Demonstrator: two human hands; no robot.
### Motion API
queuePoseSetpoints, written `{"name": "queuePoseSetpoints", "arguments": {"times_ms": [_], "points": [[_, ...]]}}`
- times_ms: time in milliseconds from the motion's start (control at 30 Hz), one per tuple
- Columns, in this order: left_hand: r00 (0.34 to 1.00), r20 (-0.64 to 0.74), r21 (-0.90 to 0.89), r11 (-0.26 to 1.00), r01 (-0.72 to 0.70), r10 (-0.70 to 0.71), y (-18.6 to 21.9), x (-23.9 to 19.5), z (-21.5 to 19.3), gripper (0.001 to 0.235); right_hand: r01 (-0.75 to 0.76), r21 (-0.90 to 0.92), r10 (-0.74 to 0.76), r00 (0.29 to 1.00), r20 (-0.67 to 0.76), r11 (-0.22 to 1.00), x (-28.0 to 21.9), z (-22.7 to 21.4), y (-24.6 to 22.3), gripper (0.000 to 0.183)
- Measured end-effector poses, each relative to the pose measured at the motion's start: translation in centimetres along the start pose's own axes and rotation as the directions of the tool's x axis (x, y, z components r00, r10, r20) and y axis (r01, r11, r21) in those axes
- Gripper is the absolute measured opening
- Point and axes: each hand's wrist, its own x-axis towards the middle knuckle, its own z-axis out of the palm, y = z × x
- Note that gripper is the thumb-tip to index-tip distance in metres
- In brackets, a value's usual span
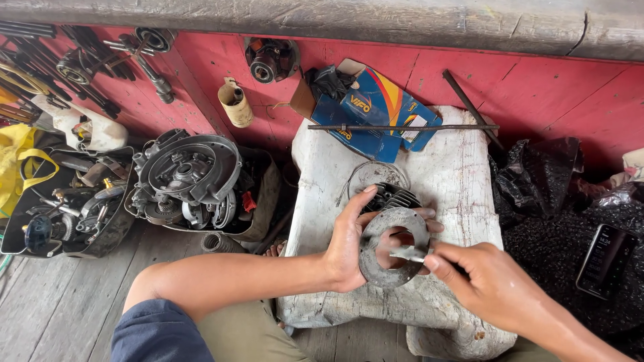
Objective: Using a small hand tool to scrape and clean the inner surface of a circular motorcycle engine component
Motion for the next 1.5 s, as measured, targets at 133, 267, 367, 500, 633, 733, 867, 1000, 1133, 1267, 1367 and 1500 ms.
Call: {"name": "queuePoseSetpoints", "arguments": {"times_ms": [133,267,367,500,633,733,867,1000,1133,1267,1367,1500], "points": [[1.0,-0.012,0.024,1.0,0.01,-0.009,-0.1,0.3,-0.4,0.081,-0.007,0.009,0.007,1.0,0.009,1.0,0.3,-0.7,0.2,0.038],[0.999,-0.02,0.038,0.999,0.026,-0.025,-0.1,0.2,-0.4,0.084,-0.011,-0.007,0.01,0.991,-0.132,1.0,0.3,-1.2,1.0,0.041],[1.0,-0.015,-0.03,0.999,-0.015,0.015,-0.3,0.3,-0.4,0.079,0.049,-0.049,-0.045,0.997,0.068,0.998,-0.1,-0.1,-0.3,0.038],[1.0,-0.002,-0.035,0.999,0.015,-0.015,-0.3,0.4,-0.5,0.078,-0.065,-0.08,0.07,0.996,0.051,0.995,0.3,-1.0,-0.2,0.036],[0.997,-0.072,0.012,0.999,0.033,-0.033,-0.1,0.2,-0.1,0.079,-0.046,-0.031,0.046,0.999,-0.026,0.998,0.2,-0.9,-0.1,0.04],[0.999,-0.023,-0.025,0.999,0.036,-0.037,-0.4,0.5,-0.7,0.078,-0.032,-0.028,0.033,0.998,0.045,0.999,0.2,-0.7,-0.6,0.037],[0.997,-0.069,-0.007,0.999,0.045,-0.045,-0.3,0.4,-0.4,0.079,-0.061,-0.033,0.059,0.996,-0.06,0.998,0.2,-1.3,0.0,0.045],[0.973,-0.231,-0.047,0.999,-0.004,-0.007,-0.2,0.3,0.4,0.071,-0.06,-0.067,0.061,0.998,0.019,0.996,0.3,-0.7,-0.6,0.038],[0.991,-0.135,-0.02,1.0,-0.008,0.005,-0.3,0.3,0.1,0.07,-0.046,-0.076,0.047,0.999,0.007,0.996,0.5,-1.2,-0.8,0.037],[0.99,-0.141,-0.009,1.0,-0.027,0.025,-0.4,0.4,0.3,0.066,-0.063,-0.107,0.061,0.998,-0.02,0.992,0.3,-1.8,-1.3,0.041],[0.823,-0.564,0.048,0.998,-0.043,0.063,0.3,0.1,3.5,0.057,-0.093,-0.106,0.099,0.994,0.047,0.99,0.1,-2.3,-2.8,0.039],[0.958,-0.287,-0.02,0.999,-0.026,0.019,-0.3,0.2,1.4,0.06,-0.042,-0.133,0.041,0.999,-0.013,0.99,0.0,-2.0,-1.8,0.042]]}}
